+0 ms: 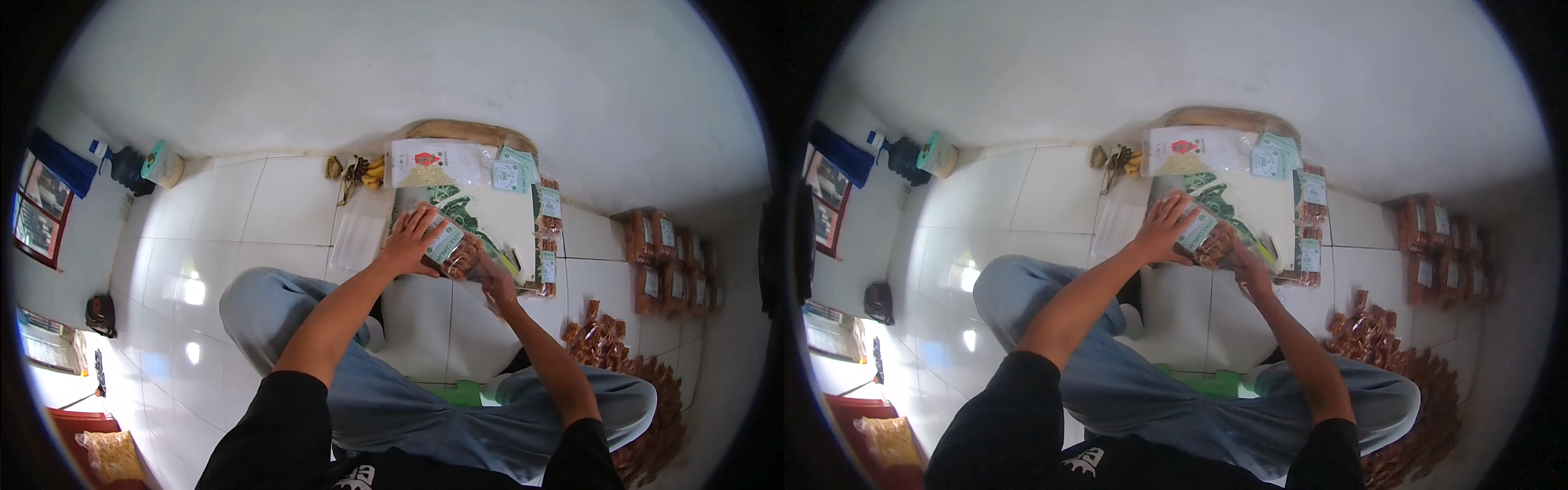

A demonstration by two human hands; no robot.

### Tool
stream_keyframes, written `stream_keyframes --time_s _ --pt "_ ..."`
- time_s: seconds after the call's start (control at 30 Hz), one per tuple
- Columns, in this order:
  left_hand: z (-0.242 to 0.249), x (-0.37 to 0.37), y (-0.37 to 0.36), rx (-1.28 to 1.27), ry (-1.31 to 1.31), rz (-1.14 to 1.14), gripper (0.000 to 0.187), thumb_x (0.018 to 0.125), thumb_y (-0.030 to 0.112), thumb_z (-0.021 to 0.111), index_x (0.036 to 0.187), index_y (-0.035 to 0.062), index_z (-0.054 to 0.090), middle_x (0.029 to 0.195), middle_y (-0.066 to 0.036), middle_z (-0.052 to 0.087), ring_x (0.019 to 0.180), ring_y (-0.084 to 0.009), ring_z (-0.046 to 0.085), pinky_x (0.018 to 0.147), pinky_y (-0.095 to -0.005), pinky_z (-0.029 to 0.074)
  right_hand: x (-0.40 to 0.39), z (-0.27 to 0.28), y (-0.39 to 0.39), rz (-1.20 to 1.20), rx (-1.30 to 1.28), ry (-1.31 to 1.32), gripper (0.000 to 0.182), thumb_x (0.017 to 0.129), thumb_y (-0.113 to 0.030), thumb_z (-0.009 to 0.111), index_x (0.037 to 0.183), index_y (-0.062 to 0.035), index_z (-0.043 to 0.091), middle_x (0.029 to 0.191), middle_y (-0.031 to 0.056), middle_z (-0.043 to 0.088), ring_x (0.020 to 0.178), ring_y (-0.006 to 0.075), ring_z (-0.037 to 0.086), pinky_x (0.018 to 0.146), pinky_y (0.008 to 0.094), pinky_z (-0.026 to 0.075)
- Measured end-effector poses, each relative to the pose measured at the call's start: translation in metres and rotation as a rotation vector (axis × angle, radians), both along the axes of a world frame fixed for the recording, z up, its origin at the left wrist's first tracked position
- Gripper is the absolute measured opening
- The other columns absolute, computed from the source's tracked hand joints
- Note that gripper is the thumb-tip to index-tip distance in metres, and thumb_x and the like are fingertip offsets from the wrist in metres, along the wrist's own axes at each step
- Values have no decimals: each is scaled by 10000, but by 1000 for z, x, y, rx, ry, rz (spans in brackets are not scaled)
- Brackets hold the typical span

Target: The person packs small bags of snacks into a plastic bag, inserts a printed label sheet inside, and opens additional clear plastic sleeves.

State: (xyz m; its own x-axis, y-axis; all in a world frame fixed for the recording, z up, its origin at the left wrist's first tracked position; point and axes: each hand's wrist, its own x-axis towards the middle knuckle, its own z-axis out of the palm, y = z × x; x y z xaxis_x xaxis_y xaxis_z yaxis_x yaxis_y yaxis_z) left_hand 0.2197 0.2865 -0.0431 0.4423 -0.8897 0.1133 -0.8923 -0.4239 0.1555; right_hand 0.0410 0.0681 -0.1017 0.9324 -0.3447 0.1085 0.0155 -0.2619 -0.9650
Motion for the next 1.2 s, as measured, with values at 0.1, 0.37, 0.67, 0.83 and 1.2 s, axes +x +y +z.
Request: stream_keyframes --time_s 0.1,0.37,0.67,0.83,1.2 --pt "-7 0 -1 -73 -76 8 1245 541 742 761 1542 216 240 1600 -150 146 1479 -367 128 1136 -619 204 5 12 -13 -50 711 174 269 937 -133 632 1167 2 671 915 11 660 790 111 571 693 236 468" --pt "-4 -6 -4 -71 -75 52 1185 557 752 745 1527 259 276 1589 -161 173 1475 -378 130 1097 -647 237 22 5 -7 -116 -80 46 211 946 -124 637 1066 42 688 947 67 702 833 87 607 739 247 485" --pt "-4 -10 -10 -55 -16 120 1181 569 782 718 1529 259 270 1592 -168 155 1484 -375 81 1088 -684 193 14 11 -34 74 217 151 162 931 -156 673 985 -8 708 882 25 703 680 90 603 587 235 471" --pt "-4 -11 -12 -61 -31 127 1209 553 806 706 1533 252 265 1595 -174 145 1482 -379 89 1082 -694 196 18 11 -18 130 183 217 185 908 -183 711 1004 -24 715 835 0 691 608 61 528 525 219 406" --pt "-11 -14 -11 -143 -40 152 1216 534 907 593 1512 232 335 1582 -189 187 1475 -386 119 1057 -719 199 17 43 -22 211 94 504 210 874 -147 729 1042 -20 735 915 11 709 805 76 607 722 227 480"
